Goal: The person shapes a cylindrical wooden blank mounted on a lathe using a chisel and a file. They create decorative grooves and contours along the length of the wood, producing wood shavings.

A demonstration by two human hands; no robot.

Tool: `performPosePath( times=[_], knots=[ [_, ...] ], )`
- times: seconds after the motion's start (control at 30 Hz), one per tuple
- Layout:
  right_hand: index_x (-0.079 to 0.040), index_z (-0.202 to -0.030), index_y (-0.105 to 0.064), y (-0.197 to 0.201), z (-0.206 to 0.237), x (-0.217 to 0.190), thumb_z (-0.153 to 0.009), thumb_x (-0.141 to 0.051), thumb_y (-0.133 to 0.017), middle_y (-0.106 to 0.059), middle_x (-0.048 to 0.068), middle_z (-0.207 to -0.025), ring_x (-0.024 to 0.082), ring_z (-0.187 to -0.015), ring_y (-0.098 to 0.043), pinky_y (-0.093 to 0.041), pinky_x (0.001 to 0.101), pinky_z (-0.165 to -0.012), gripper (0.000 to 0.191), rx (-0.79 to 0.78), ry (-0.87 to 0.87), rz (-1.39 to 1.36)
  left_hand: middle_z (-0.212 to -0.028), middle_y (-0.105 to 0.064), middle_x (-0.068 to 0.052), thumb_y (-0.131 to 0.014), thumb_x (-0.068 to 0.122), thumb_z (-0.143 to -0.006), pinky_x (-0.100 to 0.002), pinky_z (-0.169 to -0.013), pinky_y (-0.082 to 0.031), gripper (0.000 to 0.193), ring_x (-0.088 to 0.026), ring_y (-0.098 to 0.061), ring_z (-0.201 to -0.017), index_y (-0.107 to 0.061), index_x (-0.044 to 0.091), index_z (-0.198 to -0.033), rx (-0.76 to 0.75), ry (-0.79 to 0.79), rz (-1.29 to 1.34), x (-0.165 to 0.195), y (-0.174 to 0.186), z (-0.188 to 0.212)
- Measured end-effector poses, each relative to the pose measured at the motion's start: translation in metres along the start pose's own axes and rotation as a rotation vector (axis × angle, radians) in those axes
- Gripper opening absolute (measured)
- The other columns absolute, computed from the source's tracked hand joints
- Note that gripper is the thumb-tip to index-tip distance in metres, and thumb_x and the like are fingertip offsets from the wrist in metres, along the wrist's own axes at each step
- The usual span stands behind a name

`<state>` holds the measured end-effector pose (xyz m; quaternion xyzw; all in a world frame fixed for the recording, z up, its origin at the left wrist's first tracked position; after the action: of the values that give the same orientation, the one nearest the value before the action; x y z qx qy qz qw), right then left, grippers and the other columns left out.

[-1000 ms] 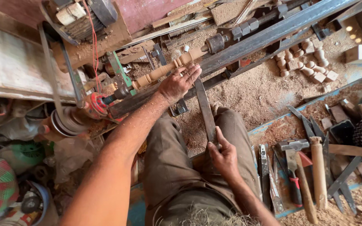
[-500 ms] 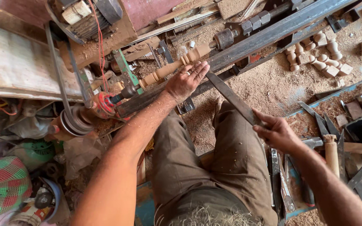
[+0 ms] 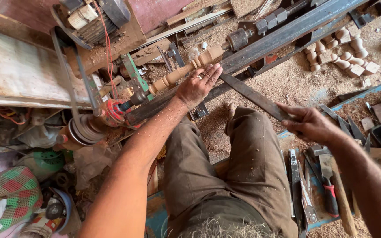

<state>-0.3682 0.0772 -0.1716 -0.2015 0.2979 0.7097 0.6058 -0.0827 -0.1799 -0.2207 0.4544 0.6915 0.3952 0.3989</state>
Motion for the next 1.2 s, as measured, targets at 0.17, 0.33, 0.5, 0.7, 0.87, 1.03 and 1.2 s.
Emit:
performPosePath(
  times=[0.17, 0.33, 0.5, 0.7, 0.87, 1.03, 1.2],
  knots=[
    [-0.032, -0.15, -0.054, -0.038, 0.014, 0.01, -0.091, -0.015, -0.066, -0.059, -0.001, -0.059, 0.01, -0.045, -0.041, -0.038, 0.0274, -0.042, 0.062, 0.091, 0.014, -0.062, -0.149, -0.062, -0.009, -0.062, 0.003, -0.104, -0.033, -0.119, -0.043, 0.054, -0.016, -0.067, -0.125, -0.045, 0.007, -0.155, 0.005, 0.0, 0.017, 0.0, -0.004, 0.002],
    [-0.03, -0.15, -0.055, -0.1, 0.018, 0.029, -0.092, -0.011, -0.069, -0.052, -0.002, -0.061, 0.008, -0.045, -0.041, -0.032, 0.0268, -0.041, 0.062, 0.19, -0.007, -0.309, -0.147, -0.062, -0.009, -0.061, 0.004, -0.105, -0.034, -0.119, -0.043, 0.052, -0.017, -0.066, -0.127, -0.045, 0.005, -0.155, -0.021, 0.004, 0.03, -0.001, -0.005, 0.002],
    [-0.027, -0.154, -0.05, -0.173, 0.014, 0.045, -0.091, -0.007, -0.069, -0.051, -0.004, -0.058, 0.005, -0.045, -0.04, -0.031, 0.0245, -0.04, 0.068, 0.28, 0.148, -0.51, -0.146, -0.062, -0.01, -0.062, 0.002, -0.102, -0.035, -0.12, -0.042, 0.053, -0.018, -0.064, -0.131, -0.046, 0.005, -0.153, -0.008, -0.014, -0.007, -0.001, -0.001, -0.002],
    [-0.022, -0.157, -0.047, -0.221, 0.019, 0.03, -0.095, -0.007, -0.068, -0.053, -0.006, -0.063, 0.002, -0.052, -0.042, -0.035, 0.0221, -0.044, 0.067, 0.338, 0.272, -0.561, -0.147, -0.063, -0.011, -0.063, 0.002, -0.097, -0.036, -0.119, -0.041, 0.055, -0.02, -0.063, -0.132, -0.047, 0.005, -0.15, 0.0, -0.009, 0.03, -0.002, 0.004, -0.005],
    [-0.027, -0.156, -0.046, -0.166, 0.023, 0.015, -0.093, -0.011, -0.068, -0.061, -0.002, -0.066, 0.006, -0.05, -0.044, -0.038, 0.0242, -0.043, 0.068, 0.277, 0.044, -0.355, -0.148, -0.061, -0.011, -0.064, 0.005, -0.104, -0.034, -0.121, -0.038, 0.054, -0.019, -0.062, -0.131, -0.046, 0.006, -0.155, -0.007, 0.009, -0.023, -0.006, 0.0, 0.0],
    [-0.029, -0.154, -0.048, -0.083, 0.02, 0.005, -0.093, -0.014, -0.066, -0.059, -0.002, -0.062, 0.009, -0.046, -0.041, -0.036, 0.0267, -0.041, 0.065, 0.129, -0.039, -0.136, -0.147, -0.062, -0.009, -0.065, 0.007, -0.102, -0.034, -0.122, -0.036, 0.054, -0.018, -0.063, -0.133, -0.045, 0.006, -0.153, -0.019, 0.0, -0.084, -0.009, -0.003, 0.007],
    [-0.031, -0.154, -0.049, -0.036, 0.003, 0.003, -0.094, -0.02, -0.068, -0.046, -0.004, -0.056, 0.008, -0.044, -0.035, -0.031, 0.0278, -0.04, 0.064, 0.071, -0.066, -0.075, -0.149, -0.061, -0.009, -0.065, 0.005, -0.1, -0.032, -0.123, -0.035, 0.057, -0.019, -0.063, -0.132, -0.047, 0.007, -0.154, -0.041, 0.017, -0.071, -0.011, 0.0, 0.008]
  ],
)
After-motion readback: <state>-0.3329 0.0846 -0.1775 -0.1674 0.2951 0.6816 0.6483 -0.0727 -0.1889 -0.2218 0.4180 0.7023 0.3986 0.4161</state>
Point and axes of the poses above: each hand's wrist, its own z-axis away from the middle knuckle, its own y-axis out of the back of the hand, x = y × z, the point moved 1 cm from there along -z, towards the middle knuckle
